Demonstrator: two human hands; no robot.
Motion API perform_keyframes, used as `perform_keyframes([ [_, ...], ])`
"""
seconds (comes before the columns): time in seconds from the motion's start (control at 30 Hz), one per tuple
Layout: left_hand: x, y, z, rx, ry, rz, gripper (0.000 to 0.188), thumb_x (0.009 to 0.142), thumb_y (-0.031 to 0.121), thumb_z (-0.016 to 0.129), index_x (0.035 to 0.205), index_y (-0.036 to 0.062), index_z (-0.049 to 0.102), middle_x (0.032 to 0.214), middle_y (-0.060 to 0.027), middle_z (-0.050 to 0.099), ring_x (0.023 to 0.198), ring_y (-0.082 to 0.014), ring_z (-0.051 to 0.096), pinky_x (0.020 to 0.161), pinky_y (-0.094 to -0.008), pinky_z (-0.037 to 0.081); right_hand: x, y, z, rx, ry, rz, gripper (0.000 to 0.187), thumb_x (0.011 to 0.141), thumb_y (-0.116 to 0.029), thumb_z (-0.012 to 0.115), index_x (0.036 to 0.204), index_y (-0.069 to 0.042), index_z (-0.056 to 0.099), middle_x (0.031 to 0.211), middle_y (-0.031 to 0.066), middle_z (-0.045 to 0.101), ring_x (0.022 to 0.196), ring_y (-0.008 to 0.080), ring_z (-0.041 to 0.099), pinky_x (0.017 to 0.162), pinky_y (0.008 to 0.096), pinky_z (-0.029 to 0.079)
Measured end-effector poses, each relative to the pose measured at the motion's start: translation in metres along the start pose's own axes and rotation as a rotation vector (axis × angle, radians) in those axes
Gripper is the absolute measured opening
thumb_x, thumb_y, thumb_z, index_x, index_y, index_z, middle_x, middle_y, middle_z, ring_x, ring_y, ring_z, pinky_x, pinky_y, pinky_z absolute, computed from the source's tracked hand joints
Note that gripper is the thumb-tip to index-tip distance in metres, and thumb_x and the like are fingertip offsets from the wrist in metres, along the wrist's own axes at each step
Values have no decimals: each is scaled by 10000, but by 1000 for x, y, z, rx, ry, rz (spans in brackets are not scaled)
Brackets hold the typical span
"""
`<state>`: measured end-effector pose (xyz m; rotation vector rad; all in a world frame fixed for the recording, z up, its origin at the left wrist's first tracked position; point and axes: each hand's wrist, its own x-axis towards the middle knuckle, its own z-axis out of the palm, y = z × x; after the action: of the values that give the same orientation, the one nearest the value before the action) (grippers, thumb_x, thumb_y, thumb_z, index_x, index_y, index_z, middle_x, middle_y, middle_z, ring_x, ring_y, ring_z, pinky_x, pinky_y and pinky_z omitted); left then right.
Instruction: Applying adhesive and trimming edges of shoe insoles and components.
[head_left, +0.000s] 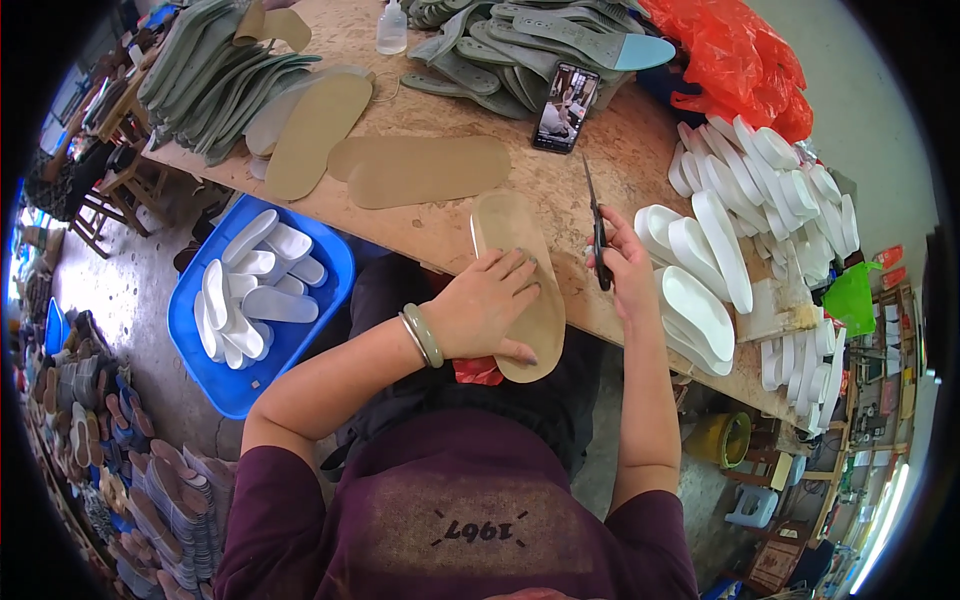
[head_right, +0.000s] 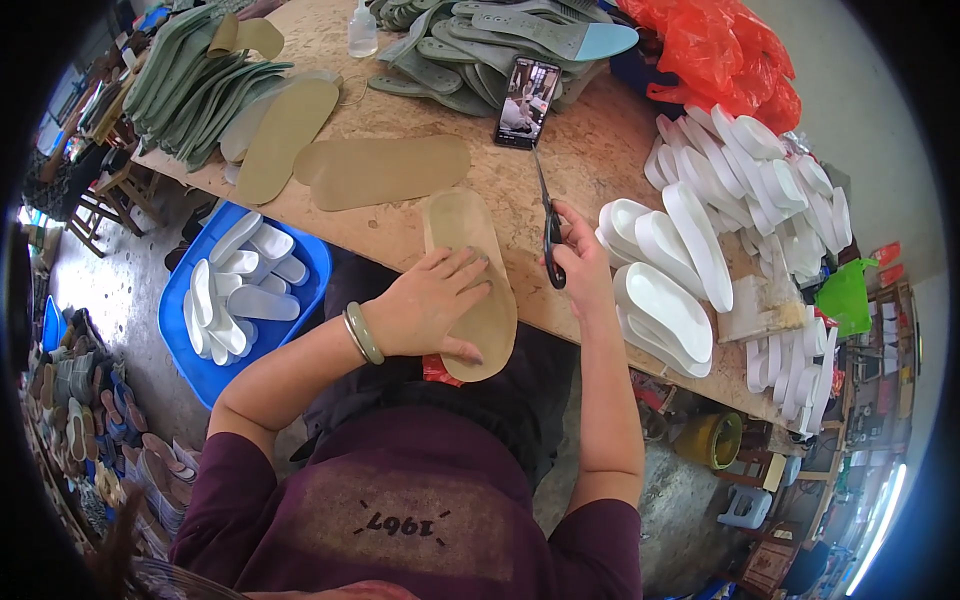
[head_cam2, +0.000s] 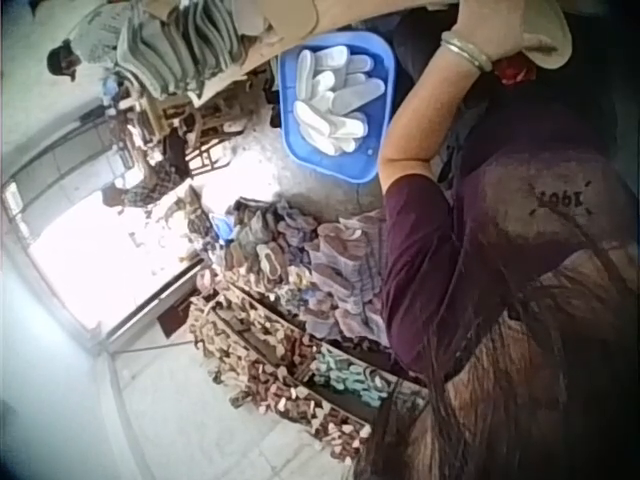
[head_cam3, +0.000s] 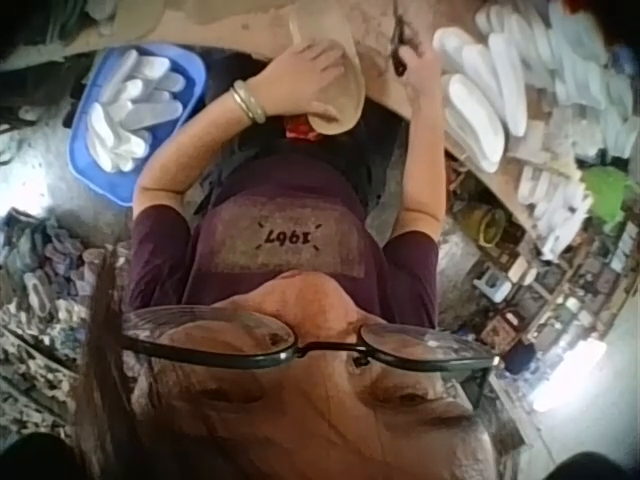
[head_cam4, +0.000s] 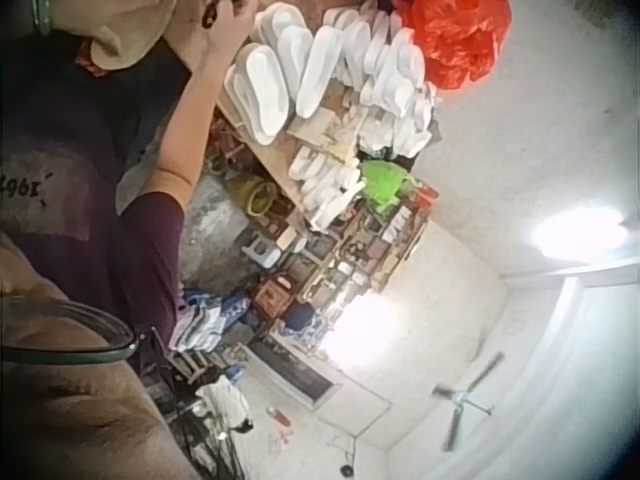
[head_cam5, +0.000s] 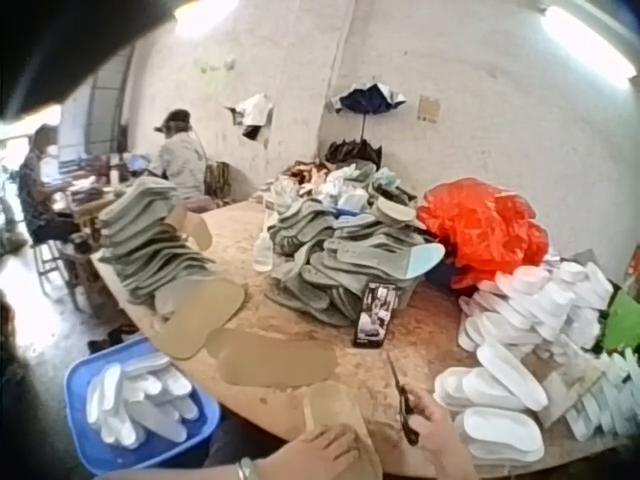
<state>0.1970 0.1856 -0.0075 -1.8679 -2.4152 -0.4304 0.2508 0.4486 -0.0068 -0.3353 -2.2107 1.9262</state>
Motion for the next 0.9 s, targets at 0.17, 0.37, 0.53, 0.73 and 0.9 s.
perform_keyframes([
  [0.17,-13,-21,-10,-129,41,190,849,758,686,657,1304,39,586,1413,-188,518,1397,-340,395,1165,-506,266,-13,-7,6,402,85,78,481,985,-170,546,1438,-36,460,961,52,613,699,93,574,563,214,435],
  [0.37,-15,-33,-24,84,-47,230,771,678,425,821,1343,139,553,1422,-120,512,1382,-287,428,1175,-518,270,-28,6,-14,495,4,-9,562,950,-201,638,1443,-20,439,1001,56,605,728,104,566,558,209,423],
  [0.53,-7,-35,7,136,133,301,569,732,255,776,1256,137,587,1362,-83,555,1302,-256,505,1143,-460,339,-35,-8,-11,588,-33,-88,599,878,-104,661,1423,8,438,993,71,603,775,145,577,628,259,455],
  [0.73,-5,-9,21,148,244,240,461,747,242,725,1178,107,631,1292,-83,596,1222,-239,559,1046,-379,424,-42,-17,-12,535,41,-125,572,878,-12,602,1421,25,427,1015,105,627,897,219,641,790,347,522],
  [0.9,6,15,28,141,300,107,471,716,275,743,1138,94,635,1179,-67,611,1118,-225,581,900,-327,455,-47,-24,-8,393,131,-134,487,952,5,545,1425,21,429,1113,136,669,1018,242,662,912,345,519],
])
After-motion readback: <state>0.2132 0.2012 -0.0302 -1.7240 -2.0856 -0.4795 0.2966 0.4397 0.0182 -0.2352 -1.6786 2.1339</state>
